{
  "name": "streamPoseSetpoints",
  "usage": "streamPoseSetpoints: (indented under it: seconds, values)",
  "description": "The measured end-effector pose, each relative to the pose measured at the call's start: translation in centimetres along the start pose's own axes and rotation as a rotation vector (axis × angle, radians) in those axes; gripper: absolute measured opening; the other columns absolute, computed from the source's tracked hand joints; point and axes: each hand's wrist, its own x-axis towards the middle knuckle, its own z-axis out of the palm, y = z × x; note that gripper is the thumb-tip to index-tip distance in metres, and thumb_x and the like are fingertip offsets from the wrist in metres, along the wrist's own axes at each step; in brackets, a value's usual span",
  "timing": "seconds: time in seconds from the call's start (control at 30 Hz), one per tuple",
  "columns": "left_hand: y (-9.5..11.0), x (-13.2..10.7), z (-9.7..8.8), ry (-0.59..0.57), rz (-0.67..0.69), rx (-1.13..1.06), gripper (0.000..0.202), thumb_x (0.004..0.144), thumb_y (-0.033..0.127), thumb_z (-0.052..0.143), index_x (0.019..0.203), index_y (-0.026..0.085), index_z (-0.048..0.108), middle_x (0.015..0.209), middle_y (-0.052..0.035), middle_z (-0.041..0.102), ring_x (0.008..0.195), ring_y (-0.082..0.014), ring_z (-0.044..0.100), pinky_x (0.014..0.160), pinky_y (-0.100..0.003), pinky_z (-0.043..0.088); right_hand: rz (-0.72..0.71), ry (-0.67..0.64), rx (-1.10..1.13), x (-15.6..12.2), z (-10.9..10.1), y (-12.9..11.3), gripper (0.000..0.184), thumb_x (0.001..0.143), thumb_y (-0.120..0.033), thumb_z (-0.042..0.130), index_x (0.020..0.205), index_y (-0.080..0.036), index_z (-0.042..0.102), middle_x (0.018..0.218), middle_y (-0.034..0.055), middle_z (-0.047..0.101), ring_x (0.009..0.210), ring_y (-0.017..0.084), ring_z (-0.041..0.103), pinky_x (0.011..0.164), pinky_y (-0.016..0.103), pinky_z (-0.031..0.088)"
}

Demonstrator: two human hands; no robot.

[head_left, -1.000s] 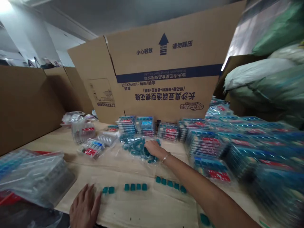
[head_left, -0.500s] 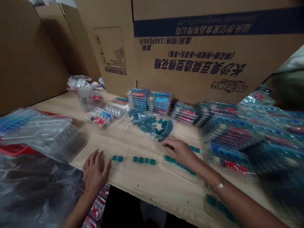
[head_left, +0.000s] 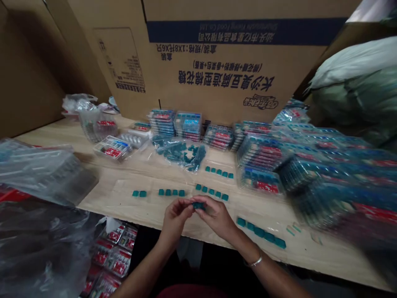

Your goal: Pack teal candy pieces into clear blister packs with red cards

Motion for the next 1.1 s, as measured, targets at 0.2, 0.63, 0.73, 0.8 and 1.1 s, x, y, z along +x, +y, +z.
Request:
streamPoseSetpoints:
  seconds: [0.2,0.63,0.73,0.8,1.1]
  values:
    - [0.8,-0.6,0.0,-0.091,-0.029,0.002,0.026,0.063,0.028,0.076,0.084,0.016,0.064,0.075,-0.0019,0.067,0.068,-0.0136,0.062,0.067,-0.026,0.052,0.162,0.099,0.195,-1.3,0.8,-0.2,0.022,0.077,-0.018,0.058,0.098,-0.021,0.062,0.095,0.0031,0.068,0.082,0.015,0.064,0.073,0.027,0.053]
    - [-0.5,-3.1,-4.8,-0.292,0.680,1.283,0.032,0.085,0.007,0.045,0.113,0.016,0.055,0.097,-0.0099,0.067,0.089,-0.0203,0.066,0.076,-0.033,0.057,0.218,-0.018,0.073,-1.7,5.9,-0.7,0.056,0.068,-0.003,0.043,0.119,-0.024,0.052,0.108,0.0072,0.066,0.096,0.019,0.065,0.087,0.037,0.051]
    - [-0.2,-3.1,-5.8,-0.219,0.585,1.151,0.030,0.080,0.003,0.045,0.101,0.017,0.061,0.090,-0.0079,0.069,0.082,-0.0187,0.067,0.072,-0.030,0.057,0.228,0.031,0.118,-1.5,7.1,-0.9,0.052,0.067,-0.002,0.043,0.115,-0.022,0.052,0.108,0.0073,0.063,0.091,0.017,0.065,0.085,0.035,0.052]
    - [0.0,-2.9,-6.3,-0.118,0.508,0.980,0.031,0.077,0.003,0.045,0.097,0.017,0.063,0.085,-0.0059,0.071,0.074,-0.0159,0.068,0.067,-0.026,0.056,0.255,0.043,0.174,-1.2,7.6,-1.2,0.046,0.068,-0.004,0.044,0.109,-0.022,0.053,0.097,0.0048,0.065,0.087,0.015,0.065,0.082,0.032,0.053]
    - [0.3,-2.3,-6.5,-0.004,0.151,0.454,0.013,0.071,0.025,0.062,0.079,0.015,0.068,0.069,-0.0029,0.070,0.063,-0.0144,0.064,0.058,-0.022,0.050,0.326,0.117,0.285,-1.0,8.0,-1.3,0.016,0.069,-0.020,0.057,0.085,-0.021,0.056,0.082,0.0006,0.064,0.073,0.015,0.064,0.070,0.029,0.053]
